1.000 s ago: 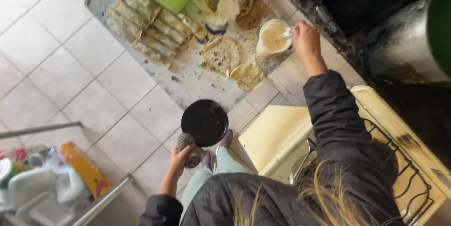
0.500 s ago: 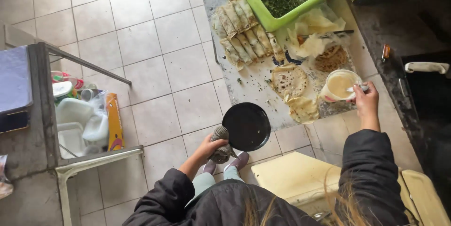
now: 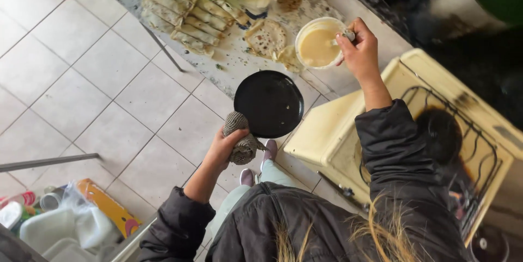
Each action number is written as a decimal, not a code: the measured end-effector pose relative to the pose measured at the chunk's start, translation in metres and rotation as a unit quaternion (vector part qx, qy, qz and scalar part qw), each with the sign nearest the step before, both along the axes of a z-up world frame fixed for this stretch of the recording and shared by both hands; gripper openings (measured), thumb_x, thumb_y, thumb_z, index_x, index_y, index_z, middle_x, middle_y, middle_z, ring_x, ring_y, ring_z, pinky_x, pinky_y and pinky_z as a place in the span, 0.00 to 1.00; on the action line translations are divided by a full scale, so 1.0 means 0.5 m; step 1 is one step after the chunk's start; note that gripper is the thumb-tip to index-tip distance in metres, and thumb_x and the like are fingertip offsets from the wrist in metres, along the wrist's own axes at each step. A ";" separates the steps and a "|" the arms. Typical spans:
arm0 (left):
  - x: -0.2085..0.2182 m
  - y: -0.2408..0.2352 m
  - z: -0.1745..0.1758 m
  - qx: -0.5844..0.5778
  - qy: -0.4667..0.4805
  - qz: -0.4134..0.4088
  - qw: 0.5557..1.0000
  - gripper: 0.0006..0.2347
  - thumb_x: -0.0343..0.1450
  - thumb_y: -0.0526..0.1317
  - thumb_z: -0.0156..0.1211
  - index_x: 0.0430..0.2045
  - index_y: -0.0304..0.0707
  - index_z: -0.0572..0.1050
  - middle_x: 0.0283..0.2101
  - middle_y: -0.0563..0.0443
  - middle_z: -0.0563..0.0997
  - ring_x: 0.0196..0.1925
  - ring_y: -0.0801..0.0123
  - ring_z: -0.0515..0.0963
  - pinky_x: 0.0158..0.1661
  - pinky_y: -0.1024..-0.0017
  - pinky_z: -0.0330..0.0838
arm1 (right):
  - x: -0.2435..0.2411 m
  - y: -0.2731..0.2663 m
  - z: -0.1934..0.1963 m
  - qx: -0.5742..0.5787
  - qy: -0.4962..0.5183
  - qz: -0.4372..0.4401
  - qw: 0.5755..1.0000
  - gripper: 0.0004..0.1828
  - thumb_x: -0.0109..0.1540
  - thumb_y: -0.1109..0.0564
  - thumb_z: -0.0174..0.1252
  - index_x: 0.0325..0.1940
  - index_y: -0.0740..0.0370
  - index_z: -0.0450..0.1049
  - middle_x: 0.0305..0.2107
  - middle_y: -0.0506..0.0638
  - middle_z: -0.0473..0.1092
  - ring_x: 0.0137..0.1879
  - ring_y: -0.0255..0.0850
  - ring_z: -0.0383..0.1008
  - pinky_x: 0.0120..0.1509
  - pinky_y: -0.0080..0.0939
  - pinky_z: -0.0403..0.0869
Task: The person prepares cannelloni by filling thin crepes with a spinach mixture and then cooking crepes on a stovetop.
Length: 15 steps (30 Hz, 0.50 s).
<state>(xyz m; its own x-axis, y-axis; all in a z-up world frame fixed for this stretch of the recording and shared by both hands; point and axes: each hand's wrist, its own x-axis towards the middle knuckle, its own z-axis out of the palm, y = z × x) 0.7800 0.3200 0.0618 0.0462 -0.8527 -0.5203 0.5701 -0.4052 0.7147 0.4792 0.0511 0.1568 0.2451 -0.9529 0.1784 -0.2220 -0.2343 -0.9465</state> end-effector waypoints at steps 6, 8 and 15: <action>-0.003 0.038 0.028 -0.008 -0.001 -0.085 0.996 0.18 0.68 0.34 0.65 0.51 0.25 0.71 0.41 0.42 0.82 0.38 0.63 0.84 0.38 0.67 0.81 | -0.006 0.173 0.090 -0.049 0.044 -0.038 0.997 0.14 0.72 0.64 0.59 0.37 0.62 0.60 0.26 0.43 0.64 0.29 0.25 0.65 0.25 0.34 0.74; -0.015 0.048 0.032 -0.021 -0.004 -0.103 0.994 0.20 0.68 0.34 0.66 0.52 0.25 0.70 0.42 0.42 0.82 0.39 0.63 0.84 0.39 0.67 0.81 | -0.011 0.218 0.113 -0.058 0.065 -0.055 0.995 0.14 0.71 0.64 0.60 0.37 0.63 0.60 0.25 0.43 0.63 0.29 0.25 0.64 0.25 0.34 0.74; -0.075 0.045 0.051 -0.064 0.042 -0.149 0.986 0.23 0.67 0.32 0.66 0.57 0.28 0.66 0.46 0.43 0.81 0.44 0.63 0.84 0.44 0.66 0.81 | -0.081 0.317 0.162 -0.115 0.126 -0.106 0.980 0.14 0.73 0.65 0.60 0.38 0.64 0.61 0.25 0.43 0.62 0.29 0.26 0.66 0.26 0.33 0.71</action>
